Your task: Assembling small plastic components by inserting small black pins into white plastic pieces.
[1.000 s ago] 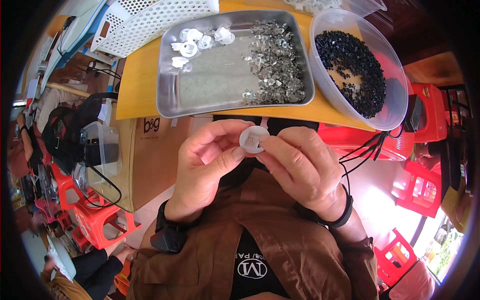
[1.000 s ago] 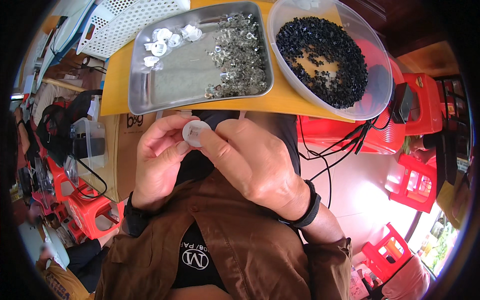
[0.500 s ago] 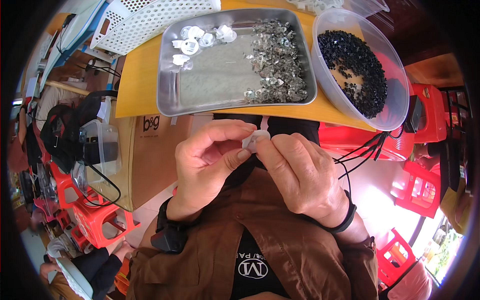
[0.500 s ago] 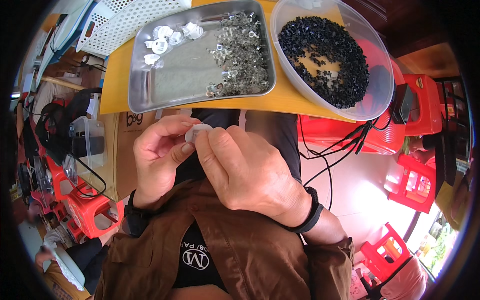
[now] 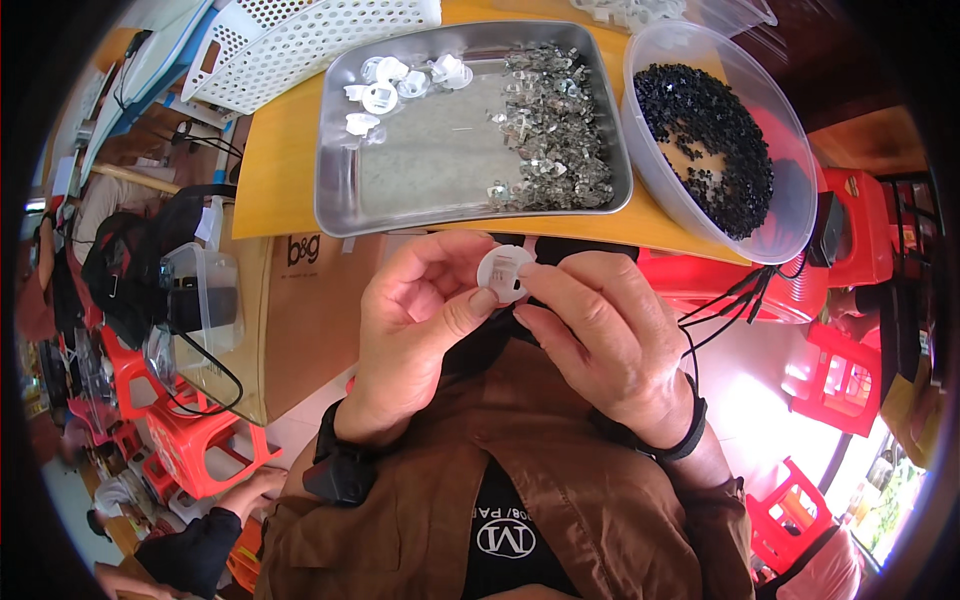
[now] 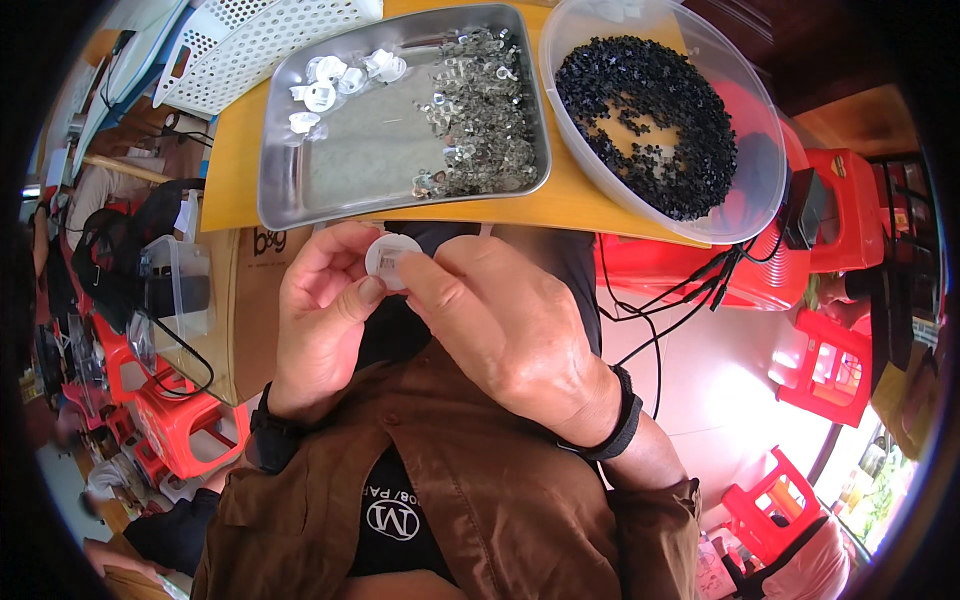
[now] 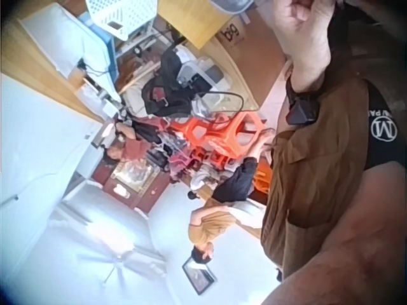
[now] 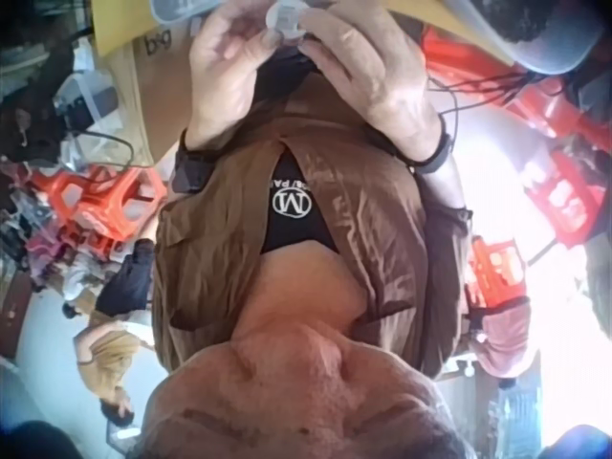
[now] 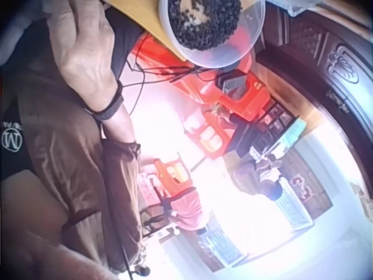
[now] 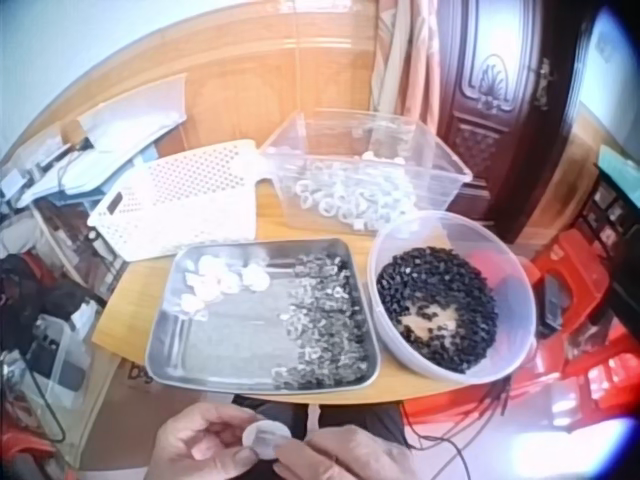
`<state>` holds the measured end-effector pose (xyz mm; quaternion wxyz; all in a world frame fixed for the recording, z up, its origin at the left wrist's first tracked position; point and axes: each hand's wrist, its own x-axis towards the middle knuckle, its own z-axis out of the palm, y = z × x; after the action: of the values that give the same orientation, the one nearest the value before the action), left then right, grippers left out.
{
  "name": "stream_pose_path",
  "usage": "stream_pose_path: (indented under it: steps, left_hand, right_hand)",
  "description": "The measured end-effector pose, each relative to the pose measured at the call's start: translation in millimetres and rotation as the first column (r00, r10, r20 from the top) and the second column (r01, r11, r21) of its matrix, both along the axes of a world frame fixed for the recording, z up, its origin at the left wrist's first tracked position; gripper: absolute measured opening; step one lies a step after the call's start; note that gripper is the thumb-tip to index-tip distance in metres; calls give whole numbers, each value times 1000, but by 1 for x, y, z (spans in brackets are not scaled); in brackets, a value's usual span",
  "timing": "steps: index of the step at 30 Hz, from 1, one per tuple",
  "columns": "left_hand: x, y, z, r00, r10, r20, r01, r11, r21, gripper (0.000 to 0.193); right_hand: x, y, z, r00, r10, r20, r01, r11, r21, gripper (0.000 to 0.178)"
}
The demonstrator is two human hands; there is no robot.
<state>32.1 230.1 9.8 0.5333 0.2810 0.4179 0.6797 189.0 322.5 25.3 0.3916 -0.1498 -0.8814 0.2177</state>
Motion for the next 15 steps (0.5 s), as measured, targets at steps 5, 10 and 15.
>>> stream_pose_path:
  steps: [5, 10, 15]
  left_hand:
    - [-1, -1, -1, 999, -23, -30, 24, 1000, 6, 33]
    - [-1, 1, 0, 999, -19, -44, 20, 1000, 24, 31]
    - [-3, 5, -1, 982, 13, -189, -1, 998, 65, 28]
  right_hand:
    - [0, 0, 1, 997, 29, 74, -29, 1000, 4, 37]
    - [-1, 1, -7, 996, 33, 87, -41, 996, 82, 37]
    - [-4, 4, -4, 992, 39, 119, -58, 986, 158, 39]
